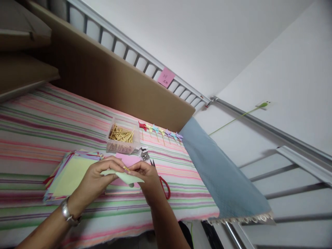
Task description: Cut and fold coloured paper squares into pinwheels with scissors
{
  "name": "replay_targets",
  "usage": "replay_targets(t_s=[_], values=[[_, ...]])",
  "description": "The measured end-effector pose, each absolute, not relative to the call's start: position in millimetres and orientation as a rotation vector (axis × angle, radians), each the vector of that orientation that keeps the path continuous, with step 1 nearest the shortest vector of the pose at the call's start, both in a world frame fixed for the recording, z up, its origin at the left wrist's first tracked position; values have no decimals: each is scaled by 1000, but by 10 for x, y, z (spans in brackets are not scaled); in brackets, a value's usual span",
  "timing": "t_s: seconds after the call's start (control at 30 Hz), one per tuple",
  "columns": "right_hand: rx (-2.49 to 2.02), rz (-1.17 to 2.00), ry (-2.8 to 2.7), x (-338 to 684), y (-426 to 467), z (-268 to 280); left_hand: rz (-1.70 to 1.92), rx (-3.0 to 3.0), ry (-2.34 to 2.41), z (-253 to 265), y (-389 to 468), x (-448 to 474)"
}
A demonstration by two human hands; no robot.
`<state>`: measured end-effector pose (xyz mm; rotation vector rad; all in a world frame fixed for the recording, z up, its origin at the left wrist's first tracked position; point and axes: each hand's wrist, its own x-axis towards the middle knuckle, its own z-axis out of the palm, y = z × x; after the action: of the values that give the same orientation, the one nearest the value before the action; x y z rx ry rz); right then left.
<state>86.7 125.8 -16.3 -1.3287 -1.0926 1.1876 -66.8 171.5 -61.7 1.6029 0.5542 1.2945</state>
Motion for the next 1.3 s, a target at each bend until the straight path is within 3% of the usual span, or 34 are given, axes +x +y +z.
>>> replay_targets(t_s=[1.3], values=[[-1402,932,-1260,826,1206,-100,1234,1512,612,-607,1686,-655]])
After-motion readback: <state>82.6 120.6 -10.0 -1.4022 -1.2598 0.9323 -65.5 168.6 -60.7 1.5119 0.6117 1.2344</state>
